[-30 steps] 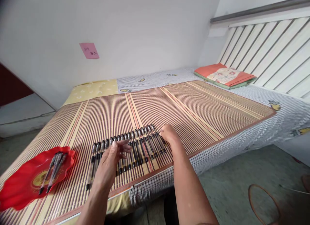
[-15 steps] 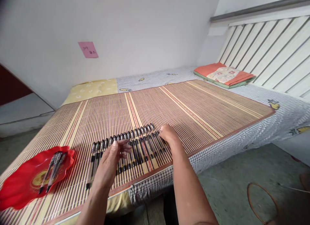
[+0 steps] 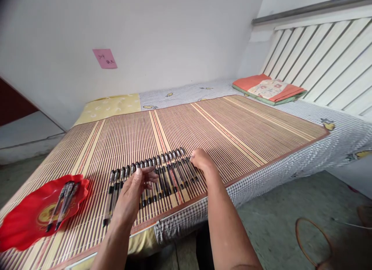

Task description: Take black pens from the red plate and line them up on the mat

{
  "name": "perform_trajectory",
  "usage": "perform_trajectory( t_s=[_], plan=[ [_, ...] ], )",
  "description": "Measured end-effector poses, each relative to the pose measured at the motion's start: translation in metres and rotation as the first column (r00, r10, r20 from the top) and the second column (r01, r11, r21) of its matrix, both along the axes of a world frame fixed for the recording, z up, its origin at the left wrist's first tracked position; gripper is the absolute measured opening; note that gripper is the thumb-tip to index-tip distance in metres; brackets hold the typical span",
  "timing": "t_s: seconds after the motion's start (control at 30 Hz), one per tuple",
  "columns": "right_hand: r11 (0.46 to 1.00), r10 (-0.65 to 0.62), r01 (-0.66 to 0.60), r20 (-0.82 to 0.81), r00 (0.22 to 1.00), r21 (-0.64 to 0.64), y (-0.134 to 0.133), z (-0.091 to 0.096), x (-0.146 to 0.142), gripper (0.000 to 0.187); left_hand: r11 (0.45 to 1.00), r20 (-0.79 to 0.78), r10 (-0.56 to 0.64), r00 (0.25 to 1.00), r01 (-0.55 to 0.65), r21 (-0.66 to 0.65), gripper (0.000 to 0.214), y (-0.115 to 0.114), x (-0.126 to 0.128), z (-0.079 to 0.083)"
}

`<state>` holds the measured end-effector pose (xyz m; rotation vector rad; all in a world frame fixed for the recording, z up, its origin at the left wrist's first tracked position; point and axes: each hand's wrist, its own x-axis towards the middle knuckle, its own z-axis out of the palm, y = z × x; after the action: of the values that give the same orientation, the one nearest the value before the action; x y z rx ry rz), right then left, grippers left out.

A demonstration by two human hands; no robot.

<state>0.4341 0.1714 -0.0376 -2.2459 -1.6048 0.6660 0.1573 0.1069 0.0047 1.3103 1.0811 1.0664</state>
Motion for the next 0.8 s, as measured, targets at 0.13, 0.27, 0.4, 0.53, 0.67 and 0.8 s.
perform_trajectory(
  t_s=[0.13,0.27,0.4,0.53,0.67,0.8],
  plan=[
    [1.000,0.015,-0.015,-0.024,1.000,0.007,-0.0015,0.0016,0.0020,0.013,1.000,-0.013,0.015,1.000,-0.015,-0.005,0.053,0.0003,0.0002,-0.0005],
    [0.999,0.032,-0.032,-0.006,0.999,0.031,-0.0031,0.0028,0.0048,0.012,1.000,-0.005,0.000,1.000,0.000,0.005,0.054,0.0011,-0.0002,-0.0013],
    [0.991,0.045,-0.044,-0.005,0.999,0.123,-0.0028,0.0012,0.0075,0.015,1.000,-0.020,0.001,1.000,-0.001,0.001,0.056,0.0005,0.0005,0.0010],
    [0.982,0.091,-0.084,-0.037,0.995,0.170,-0.0001,-0.0017,0.0058,0.031,1.000,-0.002,0.013,1.000,-0.013,0.003,0.057,0.0002,0.0030,0.0027],
    [0.983,0.110,-0.102,-0.043,0.993,0.151,0.0010,-0.0032,0.0026,0.032,1.000,-0.005,0.012,1.000,-0.012,-0.001,0.057,0.0011,0.0030,0.0009],
    [0.983,0.114,-0.107,-0.043,0.993,0.147,0.0018,-0.0041,0.0029,0.028,1.000,-0.011,0.005,1.000,-0.005,0.002,0.055,0.0013,0.0021,0.0009]
  ],
)
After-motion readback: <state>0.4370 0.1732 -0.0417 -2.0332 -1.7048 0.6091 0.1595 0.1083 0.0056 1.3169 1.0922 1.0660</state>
